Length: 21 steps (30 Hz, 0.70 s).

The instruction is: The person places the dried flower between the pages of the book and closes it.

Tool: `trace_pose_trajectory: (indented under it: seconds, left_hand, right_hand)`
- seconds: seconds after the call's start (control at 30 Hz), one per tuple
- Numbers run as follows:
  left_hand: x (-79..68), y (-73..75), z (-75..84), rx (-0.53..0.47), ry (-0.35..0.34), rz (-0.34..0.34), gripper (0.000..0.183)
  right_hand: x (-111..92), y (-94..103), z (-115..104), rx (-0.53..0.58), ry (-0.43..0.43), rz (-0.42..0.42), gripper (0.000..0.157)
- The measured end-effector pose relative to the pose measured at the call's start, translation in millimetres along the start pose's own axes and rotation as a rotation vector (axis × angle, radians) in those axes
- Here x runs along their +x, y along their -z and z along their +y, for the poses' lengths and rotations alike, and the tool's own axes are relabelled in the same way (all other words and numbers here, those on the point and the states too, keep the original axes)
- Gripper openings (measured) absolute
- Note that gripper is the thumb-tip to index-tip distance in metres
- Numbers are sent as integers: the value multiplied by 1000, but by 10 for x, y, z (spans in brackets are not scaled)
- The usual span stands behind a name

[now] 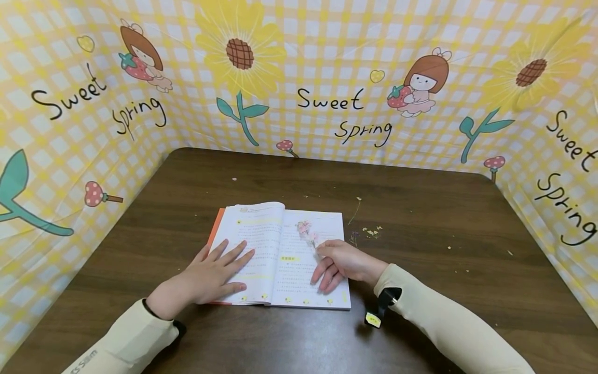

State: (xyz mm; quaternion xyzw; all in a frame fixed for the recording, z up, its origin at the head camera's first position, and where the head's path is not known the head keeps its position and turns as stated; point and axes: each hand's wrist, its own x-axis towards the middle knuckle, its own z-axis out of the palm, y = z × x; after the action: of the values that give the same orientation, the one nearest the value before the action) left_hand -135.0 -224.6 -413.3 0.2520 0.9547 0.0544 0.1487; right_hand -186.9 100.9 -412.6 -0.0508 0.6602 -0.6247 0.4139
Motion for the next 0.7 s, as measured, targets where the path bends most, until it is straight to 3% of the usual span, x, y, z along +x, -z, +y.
trace_pose_trajectory:
  seconds: [0.37,0.7]
  left_hand:
    - [11,-24,-25,5,-10,14,80]
    - [9,-29,-23,7,-13,18,78]
  right_hand:
    - [23,-22,3,-73,-32,-14,15]
    - [-105,25,-11,-87,-27,-69,20]
